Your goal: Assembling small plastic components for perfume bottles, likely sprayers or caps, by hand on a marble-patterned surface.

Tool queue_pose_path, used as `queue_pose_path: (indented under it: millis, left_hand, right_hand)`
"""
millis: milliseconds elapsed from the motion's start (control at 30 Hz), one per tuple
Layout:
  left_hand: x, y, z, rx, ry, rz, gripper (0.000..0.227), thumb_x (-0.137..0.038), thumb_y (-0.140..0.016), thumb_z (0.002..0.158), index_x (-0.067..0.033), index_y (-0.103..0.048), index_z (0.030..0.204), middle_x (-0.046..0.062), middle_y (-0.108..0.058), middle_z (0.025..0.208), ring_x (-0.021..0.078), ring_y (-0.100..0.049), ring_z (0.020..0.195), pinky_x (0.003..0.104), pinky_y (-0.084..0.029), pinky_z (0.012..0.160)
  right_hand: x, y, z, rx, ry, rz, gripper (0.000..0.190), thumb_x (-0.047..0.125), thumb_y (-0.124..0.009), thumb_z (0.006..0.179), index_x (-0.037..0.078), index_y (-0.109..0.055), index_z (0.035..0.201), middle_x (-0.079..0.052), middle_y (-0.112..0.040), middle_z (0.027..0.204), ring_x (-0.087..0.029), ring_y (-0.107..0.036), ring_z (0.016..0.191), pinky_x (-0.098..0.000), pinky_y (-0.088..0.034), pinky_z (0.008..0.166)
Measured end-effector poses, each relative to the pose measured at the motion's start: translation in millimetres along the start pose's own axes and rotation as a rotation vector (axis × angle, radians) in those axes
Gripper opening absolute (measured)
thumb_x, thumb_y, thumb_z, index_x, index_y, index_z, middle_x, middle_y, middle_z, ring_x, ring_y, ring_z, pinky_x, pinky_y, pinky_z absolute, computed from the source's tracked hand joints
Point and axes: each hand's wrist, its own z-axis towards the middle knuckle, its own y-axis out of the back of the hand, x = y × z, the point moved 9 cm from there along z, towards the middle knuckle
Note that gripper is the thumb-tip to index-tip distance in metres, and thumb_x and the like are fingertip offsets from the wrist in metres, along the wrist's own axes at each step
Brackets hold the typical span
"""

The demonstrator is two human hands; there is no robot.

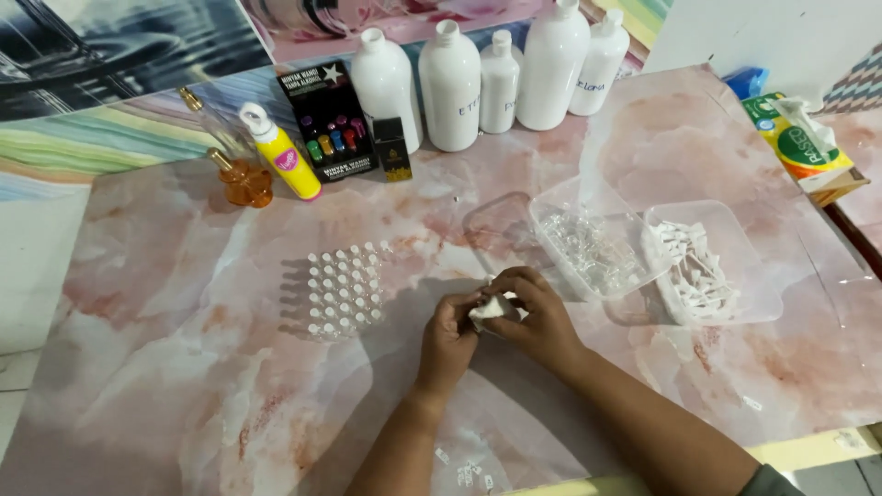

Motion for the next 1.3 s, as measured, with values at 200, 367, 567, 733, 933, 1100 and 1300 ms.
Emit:
queue_pose_path:
  millis: [200, 367, 567, 733, 933, 1100, 1300]
  left_hand:
    - [-37.2, 12.2, 4.2, -0.087, -0.25, 0.123, 0.033, 0.007, -0.069, 0.089, -0.0109, -0.08, 0.114, 0.01, -0.067, 0.116, 0.0249, -0.068, 0.112, 0.039, -0.055, 0.1]
    - [-4.0, 20.6, 4.2, -0.151, -0.005, -0.099, 0.028, -0.019, -0.049, 0.109, -0.0055, -0.065, 0.128, 0.01, -0.058, 0.119, 0.0237, -0.057, 0.117, 0.043, -0.048, 0.104]
    - [43.0, -2.9, -9.3, -0.049, 0.619, -0.553, 0.026, -0.019, -0.057, 0.104, -0.0104, -0.069, 0.126, 0.011, -0.071, 0.099, 0.0246, -0.072, 0.076, 0.031, -0.06, 0.058]
    - [44.0, -11.2, -3.8, 0.075, 0.341, -0.469, 0.061, 0.007, -0.076, 0.082, -0.0082, -0.059, 0.138, 0.016, -0.072, 0.119, 0.0248, -0.073, 0.096, 0.035, -0.062, 0.08]
    - [-13.2, -16.9, -15.9, 0.113, 0.11, -0.195, 0.035, -0.013, -0.036, 0.111, 0.0021, -0.039, 0.142, 0.027, -0.059, 0.128, 0.0305, -0.055, 0.12, 0.051, -0.044, 0.109]
    - [47.0, 14.2, -10.1, -0.133, 0.267, 0.005, 0.026, -0.025, -0.045, 0.105, -0.0127, -0.056, 0.125, 0.016, -0.07, 0.109, 0.0271, -0.068, 0.108, 0.043, -0.05, 0.102]
    - [28.6, 7.7, -12.2, -0.119, 0.274, 0.042, 0.03, -0.03, -0.039, 0.106, -0.019, -0.05, 0.132, 0.011, -0.071, 0.118, 0.0267, -0.068, 0.118, 0.046, -0.047, 0.108]
  right_hand:
    - [25.1, 2.8, 4.2, -0.073, 0.086, 0.094, 0.02, -0.006, -0.078, 0.082, -0.002, -0.076, 0.101, -0.016, -0.069, 0.096, -0.021, -0.071, 0.078, -0.0343, -0.063, 0.069]
    - [22.5, 0.8, 0.2, -0.014, 0.12, 0.369, 0.03, -0.015, -0.078, 0.075, -0.008, -0.072, 0.104, -0.021, -0.072, 0.099, -0.022, -0.071, 0.089, -0.0357, -0.06, 0.077]
    - [21.5, 6.1, 5.7, -0.031, 0.133, 0.328, 0.03, -0.011, -0.082, 0.077, -0.007, -0.073, 0.105, -0.021, -0.075, 0.106, -0.024, -0.073, 0.098, -0.0394, -0.058, 0.086]
    - [-2.6, -1.1, 4.5, -0.008, 0.005, 0.302, 0.033, -0.005, -0.087, 0.076, -0.002, -0.078, 0.107, -0.015, -0.079, 0.105, -0.018, -0.073, 0.095, -0.0315, -0.058, 0.081]
    - [-6.7, -6.5, 7.5, 0.01, 0.048, 0.201, 0.019, 0.001, -0.084, 0.081, -0.004, -0.078, 0.098, -0.022, -0.075, 0.1, -0.022, -0.071, 0.086, -0.0344, -0.061, 0.073]
    - [0.0, -19.8, 3.2, 0.072, 0.016, 0.184, 0.012, 0.003, -0.08, 0.086, -0.005, -0.08, 0.095, -0.022, -0.074, 0.096, -0.027, -0.074, 0.084, -0.0395, -0.061, 0.074]
    - [-29.6, -34.0, -4.5, -0.029, -0.428, 0.509, 0.011, 0.002, -0.074, 0.092, -0.006, -0.079, 0.098, -0.015, -0.074, 0.101, -0.021, -0.068, 0.094, -0.04, -0.056, 0.089]
